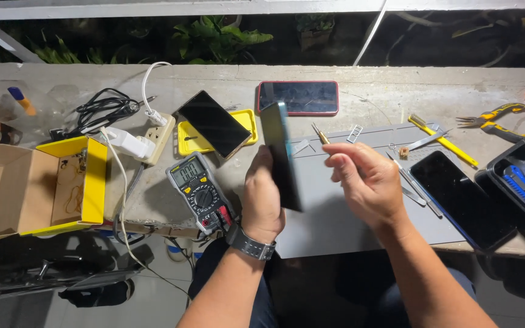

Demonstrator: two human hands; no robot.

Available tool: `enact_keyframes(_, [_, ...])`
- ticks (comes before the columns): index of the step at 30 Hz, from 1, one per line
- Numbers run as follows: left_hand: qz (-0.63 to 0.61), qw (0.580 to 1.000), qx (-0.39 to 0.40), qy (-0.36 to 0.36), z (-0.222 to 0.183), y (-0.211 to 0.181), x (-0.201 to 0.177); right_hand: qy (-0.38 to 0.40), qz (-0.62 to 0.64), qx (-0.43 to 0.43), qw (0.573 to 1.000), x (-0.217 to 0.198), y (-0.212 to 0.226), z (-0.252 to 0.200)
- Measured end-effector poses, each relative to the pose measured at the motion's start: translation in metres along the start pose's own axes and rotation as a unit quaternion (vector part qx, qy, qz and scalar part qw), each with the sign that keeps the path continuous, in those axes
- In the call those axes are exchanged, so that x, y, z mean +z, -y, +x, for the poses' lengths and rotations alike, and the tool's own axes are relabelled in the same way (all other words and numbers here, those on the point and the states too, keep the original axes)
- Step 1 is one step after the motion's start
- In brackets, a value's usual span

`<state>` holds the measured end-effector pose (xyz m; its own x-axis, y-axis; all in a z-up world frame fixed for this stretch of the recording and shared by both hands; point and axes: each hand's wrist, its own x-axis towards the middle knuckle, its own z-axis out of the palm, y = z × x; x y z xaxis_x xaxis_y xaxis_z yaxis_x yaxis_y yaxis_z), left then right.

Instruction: Assembling a phone case onto a smartphone and performing diagnostic tests using a multimeter.

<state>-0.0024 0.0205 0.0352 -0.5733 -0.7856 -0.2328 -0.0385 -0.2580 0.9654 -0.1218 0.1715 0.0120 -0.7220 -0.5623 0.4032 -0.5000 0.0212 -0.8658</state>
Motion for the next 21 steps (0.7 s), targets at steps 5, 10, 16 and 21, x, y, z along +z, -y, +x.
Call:
enact_keyframes(5, [-0.033, 0.999, 0.025, -0.026, 0.000, 0.030, 0.004, 0.010, 0.038, 0.046, 0.998, 0.011, 0.001, -0.009])
enact_keyframes(10, [-0.048, 0.992, 0.102, 0.058, 0.029, 0.075, 0.006, -0.012, -0.004, 0.088, 0.996, 0.000, -0.029, -0.012])
enact_keyframes(16, [-0.080, 0.983, 0.137, 0.095, 0.005, 0.039, 0.010, 0.030, -0.077, 0.106, 0.991, -0.016, -0.031, -0.007])
enact_keyframes(21, [-0.071, 0.980, 0.179, 0.047, 0.009, 0.064, 0.015, 0.053, 0.061, 0.154, 0.985, 0.008, 0.014, 0.004])
